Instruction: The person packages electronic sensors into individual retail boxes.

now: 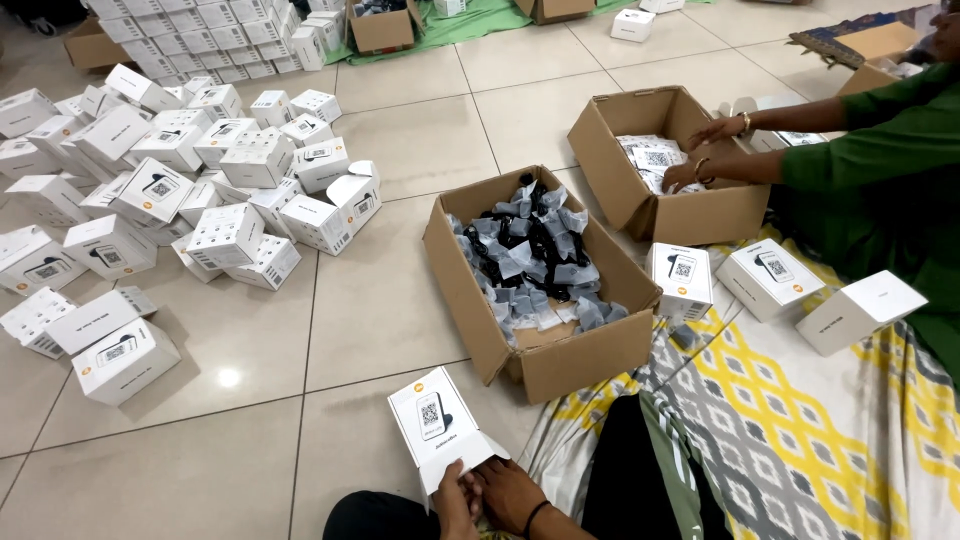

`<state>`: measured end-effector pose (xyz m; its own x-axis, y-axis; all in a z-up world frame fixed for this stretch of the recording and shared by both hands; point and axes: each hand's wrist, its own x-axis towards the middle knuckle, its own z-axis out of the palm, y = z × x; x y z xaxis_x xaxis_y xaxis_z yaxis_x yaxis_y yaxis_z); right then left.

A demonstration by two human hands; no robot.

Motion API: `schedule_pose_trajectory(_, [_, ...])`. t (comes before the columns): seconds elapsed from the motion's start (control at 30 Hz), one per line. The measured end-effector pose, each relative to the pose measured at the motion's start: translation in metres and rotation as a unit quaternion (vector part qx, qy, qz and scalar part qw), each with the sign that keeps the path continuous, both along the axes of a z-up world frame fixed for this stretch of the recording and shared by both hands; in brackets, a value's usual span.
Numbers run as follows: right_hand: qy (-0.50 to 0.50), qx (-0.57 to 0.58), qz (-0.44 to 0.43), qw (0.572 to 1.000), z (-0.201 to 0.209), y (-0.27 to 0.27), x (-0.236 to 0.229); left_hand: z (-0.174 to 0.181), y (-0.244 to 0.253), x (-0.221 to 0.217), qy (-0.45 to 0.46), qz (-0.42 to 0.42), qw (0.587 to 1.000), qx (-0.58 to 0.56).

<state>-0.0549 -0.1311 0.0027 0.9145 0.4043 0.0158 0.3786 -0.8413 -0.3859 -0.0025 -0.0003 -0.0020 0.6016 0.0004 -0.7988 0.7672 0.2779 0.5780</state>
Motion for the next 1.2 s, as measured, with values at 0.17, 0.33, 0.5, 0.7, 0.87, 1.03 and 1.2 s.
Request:
schedule_pose_trajectory(0.17, [0.093, -0.031, -0.032, 0.995, -0.024, 0.008, 0.000, -0.023, -0.001, -0.014, -0.012, -0.002, 0.999, -0.041])
schedule_pose_trajectory(0.33, [0.060, -0.058, -0.047, 0.995, -0.053, 0.008, 0.006, -0.030, -0.006, -0.018, -0.019, -0.002, 0.997, -0.068])
schedule_pose_trajectory(0.5, [0.104, -0.021, -0.151, 0.983, -0.058, 0.005, 0.016, -0.001, -0.020, -0.024, 0.010, -0.016, 0.998, -0.060])
schedule_pose_trajectory(0.7, [0.102, -0.056, -0.185, 0.976, -0.045, 0.002, 0.034, 0.041, -0.032, -0.026, 0.005, -0.019, 0.997, -0.080])
schedule_pose_trajectory(0.87, [-0.038, -0.161, -0.122, 0.979, 0.005, -0.003, 0.034, 0.125, -0.032, 0.009, -0.131, -0.031, 0.988, -0.070])
schedule_pose_trajectory(1.03, [0.032, -0.127, -0.100, 0.986, 0.030, -0.002, 0.020, 0.184, -0.026, 0.069, -0.516, -0.127, 0.846, 0.041])
schedule_pose_trajectory(1.2, [0.095, -0.049, -0.072, 0.992, 0.030, -0.013, 0.009, 0.087, -0.008, 0.100, -0.493, -0.485, 0.566, 0.449])
